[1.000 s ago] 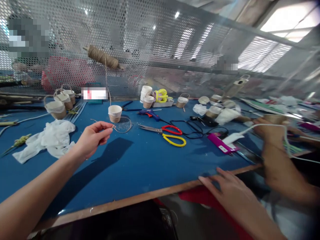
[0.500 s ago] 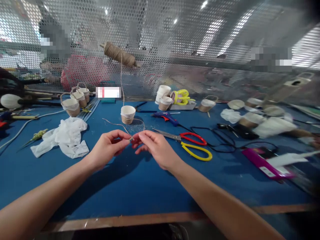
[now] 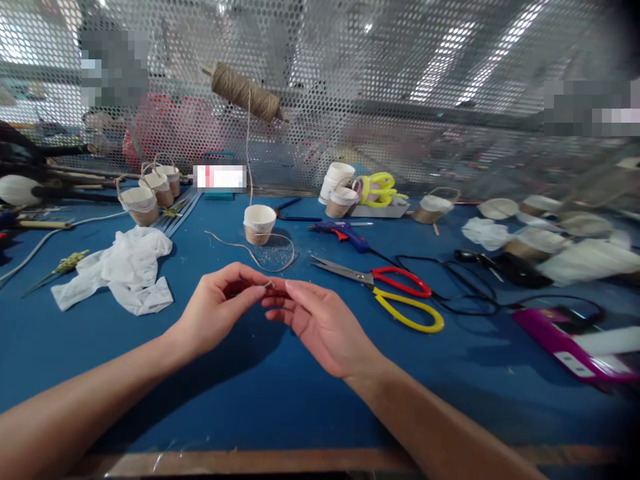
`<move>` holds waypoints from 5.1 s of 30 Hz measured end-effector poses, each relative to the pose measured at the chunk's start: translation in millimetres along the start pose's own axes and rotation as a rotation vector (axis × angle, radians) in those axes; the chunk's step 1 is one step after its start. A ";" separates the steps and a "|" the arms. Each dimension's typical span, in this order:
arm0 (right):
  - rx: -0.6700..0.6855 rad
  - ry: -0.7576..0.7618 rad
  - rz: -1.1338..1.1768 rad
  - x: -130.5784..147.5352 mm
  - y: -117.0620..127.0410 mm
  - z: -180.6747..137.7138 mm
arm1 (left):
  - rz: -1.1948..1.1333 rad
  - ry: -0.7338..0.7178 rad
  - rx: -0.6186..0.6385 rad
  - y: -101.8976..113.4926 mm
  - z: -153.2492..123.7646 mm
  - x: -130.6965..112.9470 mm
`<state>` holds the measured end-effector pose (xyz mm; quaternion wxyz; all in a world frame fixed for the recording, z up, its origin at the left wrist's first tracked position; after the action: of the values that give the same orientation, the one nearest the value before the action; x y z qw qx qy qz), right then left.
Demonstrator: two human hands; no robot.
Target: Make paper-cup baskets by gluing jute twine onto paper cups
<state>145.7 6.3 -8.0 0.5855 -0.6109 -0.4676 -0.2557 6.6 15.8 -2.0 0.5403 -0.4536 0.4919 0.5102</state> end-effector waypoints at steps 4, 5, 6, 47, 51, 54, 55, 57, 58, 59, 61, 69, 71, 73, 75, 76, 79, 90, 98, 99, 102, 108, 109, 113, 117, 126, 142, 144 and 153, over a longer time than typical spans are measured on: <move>-0.010 -0.027 0.022 0.1 -0.4 0.0 | 0.051 -0.054 0.006 -0.2 -1.1 1.1; -0.014 -0.041 0.027 0.2 -0.1 0.2 | 0.061 -0.067 0.008 -0.2 -1.2 1.5; -0.018 -0.055 0.033 0.3 0.4 0.3 | 0.074 -0.083 0.011 -0.2 -1.3 2.0; -0.022 -0.031 0.029 -2.7 -0.2 0.9 | 0.137 -0.045 -0.005 -1.9 0.9 2.8; -0.027 -0.026 0.011 -3.2 0.5 0.3 | 0.147 -0.045 -0.010 -1.9 0.2 1.8; -0.036 -0.022 -0.006 -2.6 0.3 -0.5 | 0.149 -0.031 -0.012 -2.3 -0.1 2.1; -0.042 -0.019 -0.011 -2.2 0.1 -0.8 | 0.152 -0.027 -0.014 -2.3 0.0 2.4; -0.052 -0.013 -0.021 -1.5 -0.4 -1.0 | 0.165 -0.024 -0.018 -2.2 0.5 3.3; -0.055 -0.010 -0.026 -1.4 -0.8 -1.0 | 0.172 -0.026 -0.019 -2.0 0.8 3.8; -0.057 -0.008 -0.030 -1.4 -1.1 -0.9 | 0.178 -0.028 -0.020 -1.8 1.2 4.3; -0.057 -0.004 -0.037 -2.2 -1.7 -0.5 | 0.185 -0.028 -0.019 -1.6 1.7 5.1; -0.065 0.012 -0.040 -6.1 -0.8 1.2 | 0.202 -0.022 -0.029 -2.1 2.6 5.0; -0.080 0.031 -0.066 -6.2 -0.4 1.0 | 0.200 -0.021 -0.032 -2.5 3.1 5.0; -0.115 0.068 -0.117 -6.1 0.7 0.6 | 0.189 -0.014 -0.026 -3.5 3.4 5.0; -0.156 0.116 -0.183 -6.1 2.2 0.4 | 0.183 0.001 -0.019 -5.0 3.1 4.7; -0.171 0.140 -0.213 -6.2 2.9 0.4 | 0.187 0.005 -0.020 -5.9 2.6 4.3; -0.192 0.195 -0.279 -6.9 4.0 0.9 | 0.222 -0.002 -0.029 -8.0 0.2 2.0; -0.258 0.379 -0.536 8.4 3.8 -2.6 | 0.131 0.218 0.291 -8.5 -2.1 -11.3; -0.301 0.420 -0.547 4.9 7.0 -1.9 | 0.023 0.250 0.184 -11.0 -5.1 -6.2; -0.299 0.421 -0.537 4.0 7.1 -2.1 | 0.024 0.241 0.177 -11.4 -5.2 -5.6; -0.277 0.413 -0.496 2.2 6.8 -2.7 | 0.031 0.222 0.155 -12.0 -4.9 -5.1; -0.204 0.389 -0.432 -0.2 8.4 -1.3 | 0.083 0.168 0.123 -10.0 -3.3 -5.9; -0.199 0.384 -0.428 -0.6 9.0 -0.9 | 0.094 0.155 0.121 -9.5 -3.3 -6.1; -0.185 0.365 -0.400 -0.7 9.5 -0.4 | 0.146 0.109 0.106 -8.6 -3.6 -8.0; -0.211 0.357 -0.438 1.1 7.3 -1.5 | 0.243 0.027 0.077 -8.6 -4.9 -9.8; -0.228 0.439 -0.616 10.4 1.5 -5.3 | 0.150 0.183 0.195 -12.1 -8.6 -6.4; -0.257 0.413 -0.550 8.0 4.0 -4.0 | 0.364 -0.047 0.123 -11.0 -7.8 -11.9; -0.255 0.416 -0.554 8.1 3.4 -4.6 | 0.382 -0.068 0.114 -11.3 -8.2 -11.4; -0.215 0.427 -0.522 5.4 4.8 -3.7 | 0.255 0.055 0.164 -12.7 -11.3 -10.0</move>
<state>153.1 4.8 -5.0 0.5171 -0.4617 -0.4455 -0.5666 18.5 2.6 6.6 0.4925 -0.3556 0.6002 0.5204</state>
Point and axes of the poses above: each hand's wrist, its own z-axis towards the middle knuckle, its own y-axis out of the back of the hand, x = y × z, the point moved 3 cm from there along z, towards the middle knuckle, and after that the axes turned 7 degrees about -x, right-handed, at the moved point
